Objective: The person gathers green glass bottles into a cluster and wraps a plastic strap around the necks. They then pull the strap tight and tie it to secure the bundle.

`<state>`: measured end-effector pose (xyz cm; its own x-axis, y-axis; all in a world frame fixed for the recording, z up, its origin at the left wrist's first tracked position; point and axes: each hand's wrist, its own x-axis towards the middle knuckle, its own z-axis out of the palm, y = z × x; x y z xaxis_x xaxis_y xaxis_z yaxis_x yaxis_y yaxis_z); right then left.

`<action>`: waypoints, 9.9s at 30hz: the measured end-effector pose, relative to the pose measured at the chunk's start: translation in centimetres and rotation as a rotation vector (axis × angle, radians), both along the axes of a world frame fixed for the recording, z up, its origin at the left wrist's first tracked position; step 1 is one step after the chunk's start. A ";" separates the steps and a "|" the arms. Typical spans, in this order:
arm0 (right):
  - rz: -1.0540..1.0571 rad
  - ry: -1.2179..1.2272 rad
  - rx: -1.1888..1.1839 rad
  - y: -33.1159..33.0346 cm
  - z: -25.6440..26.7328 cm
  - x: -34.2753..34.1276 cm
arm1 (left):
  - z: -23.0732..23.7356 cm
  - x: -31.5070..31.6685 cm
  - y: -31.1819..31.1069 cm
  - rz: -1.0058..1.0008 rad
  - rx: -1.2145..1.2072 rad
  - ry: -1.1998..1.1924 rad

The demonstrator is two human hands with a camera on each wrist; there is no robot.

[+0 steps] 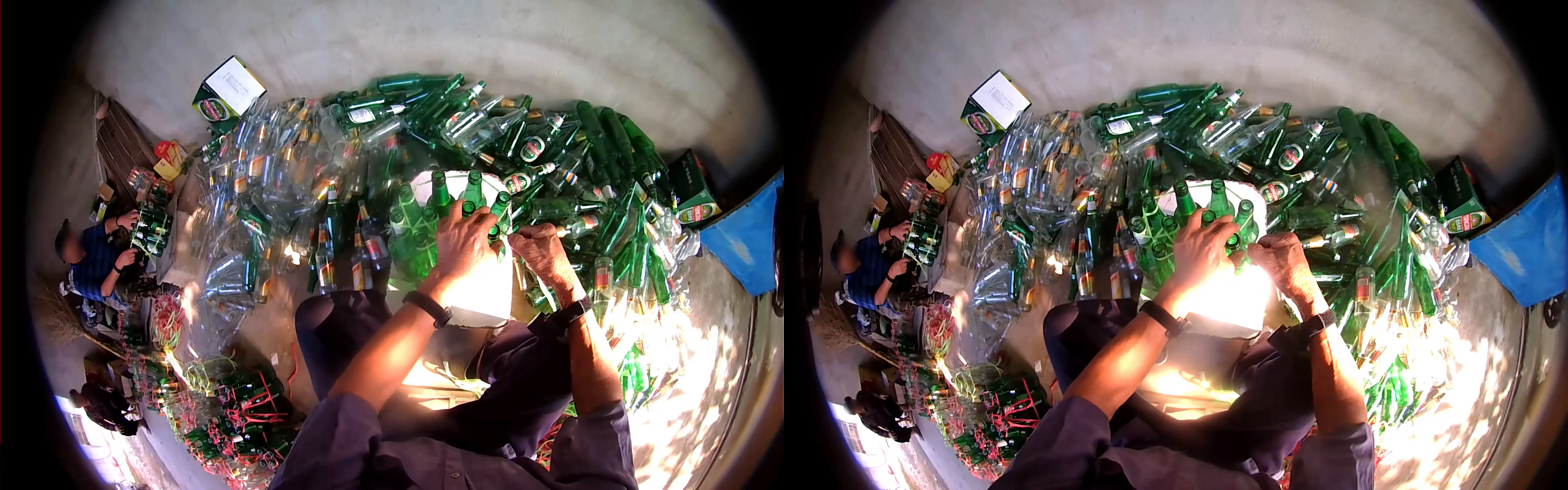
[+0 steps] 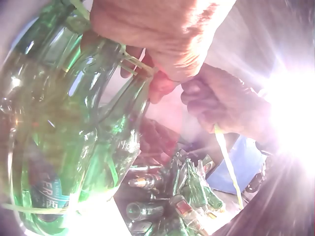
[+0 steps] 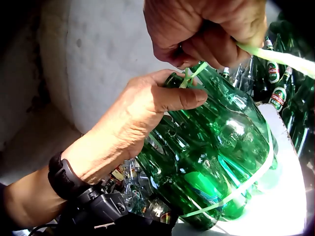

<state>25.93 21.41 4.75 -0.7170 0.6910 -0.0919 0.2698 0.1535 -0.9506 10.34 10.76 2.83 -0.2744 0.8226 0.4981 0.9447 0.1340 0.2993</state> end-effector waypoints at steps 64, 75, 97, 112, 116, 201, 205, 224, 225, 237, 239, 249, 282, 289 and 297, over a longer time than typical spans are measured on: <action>0.408 -0.197 0.300 12.6 0.7 -8.7 | -1.0 0.0 0.1 -0.056 -0.041 -0.044; 0.192 0.106 0.134 11.4 -10.8 -7.0 | -3.3 -1.2 0.5 -0.017 0.071 0.161; -0.095 0.223 -0.717 6.8 -9.2 -3.6 | -2.6 -1.8 -0.7 -0.194 0.066 0.005; -0.206 0.243 -0.654 5.4 -8.7 -4.0 | -7.2 -0.1 -12.9 0.046 0.215 -1.160; -0.193 0.276 -0.671 5.4 -9.1 -4.1 | -8.8 0.0 -12.8 0.217 0.130 -1.070; -0.077 0.058 -0.273 0.3 -0.5 -4.0 | 2.3 -3.7 0.5 -0.381 -0.178 0.105; -0.039 0.045 -0.265 0.5 -1.0 -4.1 | 2.3 -4.2 1.2 -0.432 -0.186 0.047; 0.135 -0.094 -0.213 4.3 -3.7 0.1 | 4.9 -4.5 1.3 -0.390 -0.256 0.124; 0.110 -0.103 -0.213 3.9 -2.4 -0.4 | 5.2 -4.6 1.3 -0.373 -0.265 0.129; 0.260 -0.131 -0.336 6.2 -4.2 2.0 | 5.8 -5.2 0.6 -0.300 -0.280 0.004; 0.229 -0.019 -0.064 6.7 -5.5 0.6 | 5.4 -5.3 0.7 -0.294 -0.283 -0.082; 0.276 -0.054 -0.027 4.2 -0.8 -2.9 | 5.8 -8.2 0.7 -0.188 -0.220 -0.259; 0.147 -0.250 0.291 5.9 -3.7 -2.0 | 3.1 -9.6 2.1 -0.163 -0.212 -0.015; 0.144 -0.305 0.138 4.7 -3.3 1.3 | 2.0 -10.2 1.9 -0.124 -0.308 0.090; 0.375 -0.071 0.407 2.7 -1.0 5.4 | 3.1 -4.7 -1.9 -0.206 0.127 0.020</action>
